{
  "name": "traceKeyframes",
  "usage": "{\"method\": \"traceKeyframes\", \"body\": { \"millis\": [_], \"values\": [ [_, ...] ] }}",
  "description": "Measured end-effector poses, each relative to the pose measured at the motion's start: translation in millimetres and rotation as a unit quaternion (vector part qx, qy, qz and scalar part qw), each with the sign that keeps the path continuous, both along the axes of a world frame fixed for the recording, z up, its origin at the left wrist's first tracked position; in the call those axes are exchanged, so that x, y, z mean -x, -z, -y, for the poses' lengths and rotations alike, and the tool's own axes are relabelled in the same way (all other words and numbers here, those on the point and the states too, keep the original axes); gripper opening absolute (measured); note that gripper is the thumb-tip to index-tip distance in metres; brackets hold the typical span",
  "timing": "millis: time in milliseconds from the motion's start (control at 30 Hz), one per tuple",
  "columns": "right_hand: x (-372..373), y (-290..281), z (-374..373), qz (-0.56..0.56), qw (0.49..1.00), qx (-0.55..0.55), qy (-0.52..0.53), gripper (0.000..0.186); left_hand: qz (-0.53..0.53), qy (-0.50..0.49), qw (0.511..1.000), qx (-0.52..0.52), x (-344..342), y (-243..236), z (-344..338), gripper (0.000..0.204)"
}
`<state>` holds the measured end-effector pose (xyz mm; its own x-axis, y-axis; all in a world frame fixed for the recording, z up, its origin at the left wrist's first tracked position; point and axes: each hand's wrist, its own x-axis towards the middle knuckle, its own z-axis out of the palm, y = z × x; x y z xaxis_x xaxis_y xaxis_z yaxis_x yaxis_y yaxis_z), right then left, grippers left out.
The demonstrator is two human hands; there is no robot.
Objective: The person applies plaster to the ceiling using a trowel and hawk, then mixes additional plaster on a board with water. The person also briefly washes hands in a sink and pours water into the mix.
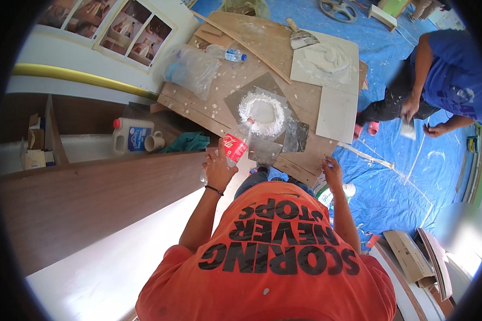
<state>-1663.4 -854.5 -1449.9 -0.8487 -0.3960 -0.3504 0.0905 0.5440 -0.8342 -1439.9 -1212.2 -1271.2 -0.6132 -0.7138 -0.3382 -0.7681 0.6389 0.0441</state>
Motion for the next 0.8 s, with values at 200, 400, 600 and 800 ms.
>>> {"method": "traceKeyframes", "body": {
  "millis": [200,400,600,800],
  "values": [
    [3,-19,10,-0.026,0.999,-0.017,-0.034,0.043,0.003,-0.001,1.000,0.005,5,-5,-12,0.116],
    [13,-40,42,-0.038,0.992,-0.011,-0.117,0.045,-0.031,-0.011,0.999,0.022,0,-4,-23,0.115],
    [33,-52,90,-0.182,0.945,-0.092,-0.254,0.068,-0.092,-0.045,0.994,0.024,0,-2,-26,0.117],
    [47,-57,148,-0.241,0.904,-0.187,-0.300,0.089,-0.330,-0.039,0.943,-0.012,16,20,9,0.112]
  ]
}}
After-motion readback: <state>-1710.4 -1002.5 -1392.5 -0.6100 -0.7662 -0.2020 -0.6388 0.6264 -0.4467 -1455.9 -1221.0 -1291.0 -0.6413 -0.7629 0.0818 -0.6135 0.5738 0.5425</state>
